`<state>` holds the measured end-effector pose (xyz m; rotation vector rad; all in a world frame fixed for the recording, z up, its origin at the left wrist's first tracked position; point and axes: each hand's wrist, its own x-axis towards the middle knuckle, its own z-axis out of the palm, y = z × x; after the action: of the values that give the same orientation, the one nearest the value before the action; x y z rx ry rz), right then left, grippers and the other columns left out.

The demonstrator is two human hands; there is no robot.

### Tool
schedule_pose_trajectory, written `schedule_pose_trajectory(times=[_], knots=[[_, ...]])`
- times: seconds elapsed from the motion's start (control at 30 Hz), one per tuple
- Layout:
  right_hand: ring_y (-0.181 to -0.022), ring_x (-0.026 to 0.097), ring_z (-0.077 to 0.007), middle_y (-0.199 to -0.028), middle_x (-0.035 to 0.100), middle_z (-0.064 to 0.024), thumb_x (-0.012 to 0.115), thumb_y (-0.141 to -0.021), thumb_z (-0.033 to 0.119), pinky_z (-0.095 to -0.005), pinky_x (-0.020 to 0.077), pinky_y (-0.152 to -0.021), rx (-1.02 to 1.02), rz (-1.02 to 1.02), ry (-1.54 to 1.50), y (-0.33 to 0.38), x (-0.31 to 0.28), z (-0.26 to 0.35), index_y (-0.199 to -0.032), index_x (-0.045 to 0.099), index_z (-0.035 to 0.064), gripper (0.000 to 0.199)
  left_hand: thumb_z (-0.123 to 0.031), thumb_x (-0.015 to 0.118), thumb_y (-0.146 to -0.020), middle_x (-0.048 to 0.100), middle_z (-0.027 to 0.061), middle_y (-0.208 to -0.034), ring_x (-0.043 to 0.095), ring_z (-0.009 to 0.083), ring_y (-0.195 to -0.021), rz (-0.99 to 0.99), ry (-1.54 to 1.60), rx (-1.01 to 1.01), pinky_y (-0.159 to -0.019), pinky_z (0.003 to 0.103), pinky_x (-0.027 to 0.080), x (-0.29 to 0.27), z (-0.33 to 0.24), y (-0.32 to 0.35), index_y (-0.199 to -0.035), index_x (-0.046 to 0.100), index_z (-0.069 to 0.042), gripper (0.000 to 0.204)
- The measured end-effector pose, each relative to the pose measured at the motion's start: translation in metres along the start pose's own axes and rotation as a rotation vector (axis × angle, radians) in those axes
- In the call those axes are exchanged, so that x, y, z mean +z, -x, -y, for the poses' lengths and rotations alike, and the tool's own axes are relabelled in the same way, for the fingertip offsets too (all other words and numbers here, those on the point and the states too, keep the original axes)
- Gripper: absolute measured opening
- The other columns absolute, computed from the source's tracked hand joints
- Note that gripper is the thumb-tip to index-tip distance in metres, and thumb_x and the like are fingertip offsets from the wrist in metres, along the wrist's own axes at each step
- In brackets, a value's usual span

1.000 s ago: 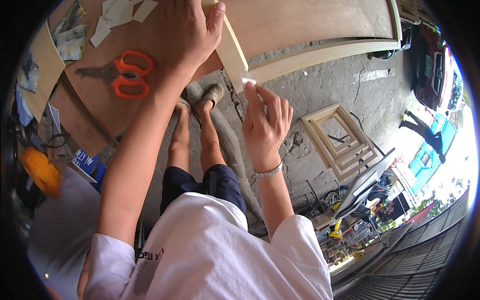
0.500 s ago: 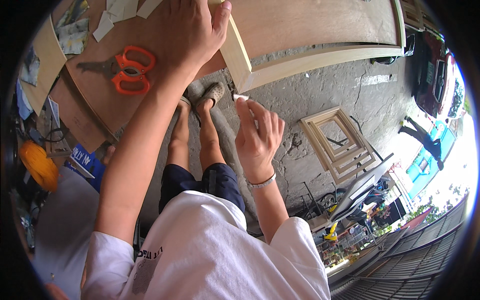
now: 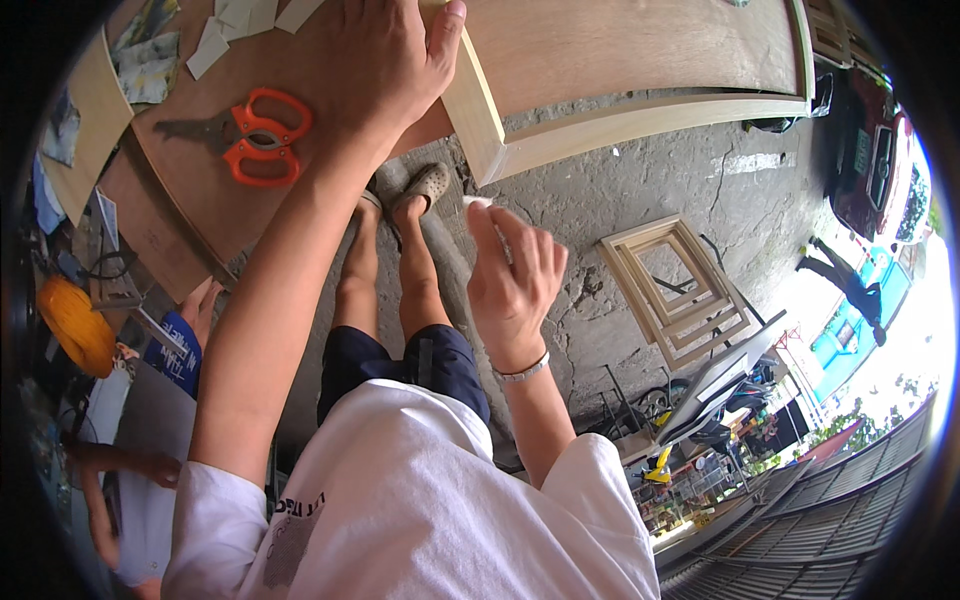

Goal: The person cuts small white paper pieces with scissors and applies them to the corners of a wooden frame using glue. The person then presses the paper onto the frame to secure it.

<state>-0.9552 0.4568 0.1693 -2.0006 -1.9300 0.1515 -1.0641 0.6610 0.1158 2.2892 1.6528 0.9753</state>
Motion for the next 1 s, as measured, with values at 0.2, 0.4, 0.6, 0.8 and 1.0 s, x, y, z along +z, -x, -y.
schedule_pose_trajectory(times=[0.2,0.4,0.6,0.8,1.0], knots=[[-0.091,0.064,-0.0218,-0.107,0.069,-0.0013,0.069,-0.082,-0.002,-0.0361,0.0450,-0.079,0.035,-0.107,0.067,-0.036,0.009,-0.020,-0.117,0.074,0.0141,0.039,-0.023,0.063,-0.096,0.048,0.0236,-0.147,0.043,0.0397,-0.140,-0.010,0.029,-0.007,-0.115,0.051,0.036,0.004,0.000,0.001,-0.142,0.047,0.003,0.055],[-0.092,0.064,-0.0206,-0.109,0.068,-0.0021,0.068,-0.076,-0.004,-0.0354,0.0438,-0.078,0.060,-0.049,0.056,-0.015,0.013,-0.010,-0.117,0.074,0.0126,0.044,-0.023,0.062,-0.096,0.048,0.0239,-0.147,0.043,0.0397,-0.140,0.000,0.027,0.015,-0.115,0.052,0.035,-0.001,-0.002,0.000,-0.141,0.047,0.003,0.054],[-0.089,0.063,-0.0211,-0.108,0.068,-0.0028,0.070,-0.078,-0.004,-0.0346,0.0427,-0.078,0.058,-0.001,-0.010,0.008,0.003,0.003,-0.118,0.074,0.0114,0.043,-0.024,0.061,-0.096,0.049,0.0240,-0.146,0.043,0.0396,-0.141,0.000,0.009,-0.002,-0.115,0.052,0.035,0.000,-0.001,0.001,-0.141,0.048,0.003,0.054],[-0.091,0.064,-0.0210,-0.107,0.069,-0.0011,0.069,-0.084,-0.002,-0.0357,0.0438,-0.079,0.072,-0.099,0.042,-0.031,0.008,-0.017,-0.116,0.074,0.0146,0.036,-0.024,0.062,-0.096,0.049,0.0241,-0.146,0.044,0.0399,-0.140,0.002,0.014,-0.002,-0.115,0.052,0.036,0.003,0.000,0.001,-0.141,0.047,0.003,0.055],[-0.091,0.064,-0.0198,-0.109,0.068,0.0001,0.070,-0.079,-0.001,-0.0351,0.0433,-0.079,0.049,-0.081,0.068,-0.026,0.017,-0.014,-0.116,0.074,0.0147,0.041,-0.024,0.063,-0.095,0.050,0.0244,-0.145,0.044,0.0397,-0.140,-0.024,0.021,0.030,-0.115,0.052,0.036,0.003,0.000,0.001,-0.140,0.048,0.003,0.054]])
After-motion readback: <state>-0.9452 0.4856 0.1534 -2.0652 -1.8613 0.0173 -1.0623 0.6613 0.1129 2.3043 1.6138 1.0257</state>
